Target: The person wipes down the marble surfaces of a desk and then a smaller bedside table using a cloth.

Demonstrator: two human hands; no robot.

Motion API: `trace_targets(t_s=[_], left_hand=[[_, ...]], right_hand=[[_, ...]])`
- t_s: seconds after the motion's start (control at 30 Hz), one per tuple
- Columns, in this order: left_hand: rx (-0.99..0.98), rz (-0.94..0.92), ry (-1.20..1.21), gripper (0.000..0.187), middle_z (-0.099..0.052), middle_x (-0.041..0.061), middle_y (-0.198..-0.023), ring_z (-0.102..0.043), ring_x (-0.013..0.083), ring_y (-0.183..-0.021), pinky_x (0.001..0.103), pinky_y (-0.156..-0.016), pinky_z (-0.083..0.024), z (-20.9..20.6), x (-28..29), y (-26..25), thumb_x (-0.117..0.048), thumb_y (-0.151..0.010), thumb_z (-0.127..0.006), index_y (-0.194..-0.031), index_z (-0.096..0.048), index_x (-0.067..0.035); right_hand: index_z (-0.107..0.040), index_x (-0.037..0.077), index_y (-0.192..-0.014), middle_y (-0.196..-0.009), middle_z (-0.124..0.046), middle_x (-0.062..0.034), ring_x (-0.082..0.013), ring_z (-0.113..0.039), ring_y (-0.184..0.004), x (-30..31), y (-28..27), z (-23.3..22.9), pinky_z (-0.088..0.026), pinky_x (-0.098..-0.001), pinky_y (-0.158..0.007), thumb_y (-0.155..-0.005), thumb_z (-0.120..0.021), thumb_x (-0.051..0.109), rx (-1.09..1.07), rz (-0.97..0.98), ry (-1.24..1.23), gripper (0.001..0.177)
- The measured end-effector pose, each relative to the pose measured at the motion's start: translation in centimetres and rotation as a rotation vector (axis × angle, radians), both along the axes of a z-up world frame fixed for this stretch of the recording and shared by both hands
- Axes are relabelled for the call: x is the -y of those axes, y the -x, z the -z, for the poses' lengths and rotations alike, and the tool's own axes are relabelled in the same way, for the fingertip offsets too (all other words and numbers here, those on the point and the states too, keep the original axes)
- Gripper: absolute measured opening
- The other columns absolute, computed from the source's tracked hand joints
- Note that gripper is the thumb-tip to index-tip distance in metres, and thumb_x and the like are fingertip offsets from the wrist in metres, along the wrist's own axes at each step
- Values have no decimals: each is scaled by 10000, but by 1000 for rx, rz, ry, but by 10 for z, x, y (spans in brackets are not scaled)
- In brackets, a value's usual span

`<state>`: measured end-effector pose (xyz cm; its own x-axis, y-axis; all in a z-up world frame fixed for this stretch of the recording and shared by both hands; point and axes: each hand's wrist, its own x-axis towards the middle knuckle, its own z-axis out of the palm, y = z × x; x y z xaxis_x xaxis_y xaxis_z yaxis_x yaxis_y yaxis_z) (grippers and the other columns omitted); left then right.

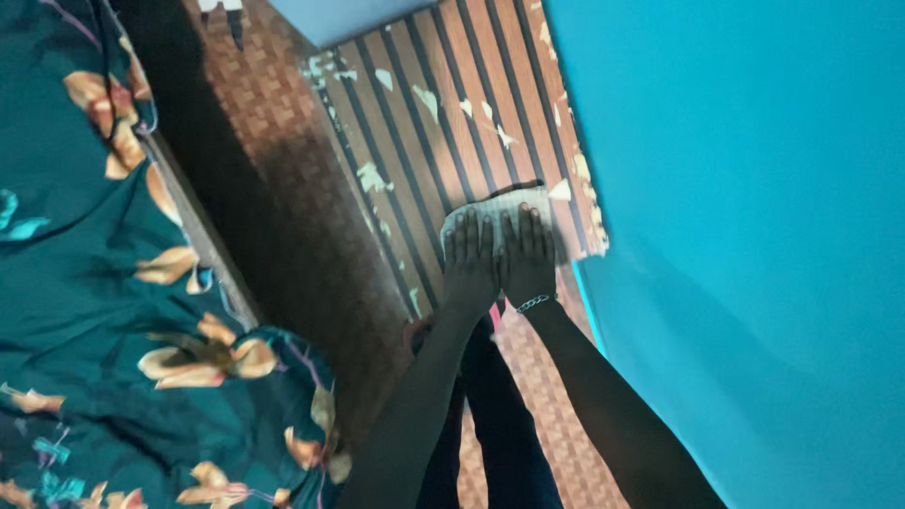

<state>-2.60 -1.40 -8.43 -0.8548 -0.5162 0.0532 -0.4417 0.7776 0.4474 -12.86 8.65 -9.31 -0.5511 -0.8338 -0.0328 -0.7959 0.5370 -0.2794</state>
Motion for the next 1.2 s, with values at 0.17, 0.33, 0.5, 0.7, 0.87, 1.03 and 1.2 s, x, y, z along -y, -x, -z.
trace_targets(t_s=[0.17,0.33,0.5,0.7,0.87,1.03,1.2], left_hand=[[-66,41,2,638,-312,259,-1644,-249,412,-1559,571,-1271,-175,13,67,68,-370,-1038,-468,-1566,-368,-26],[-53,26,66,640,-308,225,-1660,-248,382,-1560,547,-1264,-169,21,112,125,-354,-1029,-466,-1576,-361,-40],[-116,16,-27,678,-316,238,-1674,-252,384,-1586,562,-1284,-193,22,48,70,-347,-1010,-476,-1592,-378,-14],[-59,100,-5,655,-318,246,-1654,-257,400,-1572,575,-1273,-176,10,28,39,-356,-1013,-484,-1563,-398,-9],[-73,16,-20,634,-295,231,-1670,-236,393,-1574,562,-1283,-155,24,114,145,-353,-1045,-488,-1585,-376,-41],[13,7,99,649,-266,193,-1672,-225,369,-1572,541,-1282,-161,31,194,219,-365,-1020,-490,-1585,-342,-83],[-10,-58,116,659,-246,175,-1690,-200,336,-1582,519,-1293,-143,35,257,194,-382,-1064,-454,-1629,-289,-87]], right_hand=[[-337,155,-1654,-1714,-258,-202,-344,-232,-1603,61,63,14,-160,-529,-1276,-1016,-428,356,-164,70,-27,675],[-334,94,-1659,-1700,-263,-256,-410,-238,-1581,104,124,23,-167,-550,-1243,-1050,-395,318,-115,72,63,652],[-351,112,-1641,-1700,-252,-215,-376,-204,-1593,36,62,31,-167,-565,-1276,-1037,-426,419,-72,122,48,682],[-357,112,-1616,-1668,-280,-253,-412,-232,-1567,12,28,10,-162,-584,-1247,-1000,-423,404,-74,135,83,685],[-352,130,-1635,-1699,-261,-221,-390,-252,-1585,108,138,16,-192,-575,-1256,-1045,-379,373,-53,124,33,639],[-245,143,-1674,-1727,-129,-213,-388,-141,-1584,190,210,12,-153,-589,-1236,-1069,-319,368,-42,99,-107,650],[-217,144,-1702,-1745,-107,-205,-379,-80,-1617,261,195,11,-112,-563,-1293,-1098,-328,344,-29,22,-25,646]])
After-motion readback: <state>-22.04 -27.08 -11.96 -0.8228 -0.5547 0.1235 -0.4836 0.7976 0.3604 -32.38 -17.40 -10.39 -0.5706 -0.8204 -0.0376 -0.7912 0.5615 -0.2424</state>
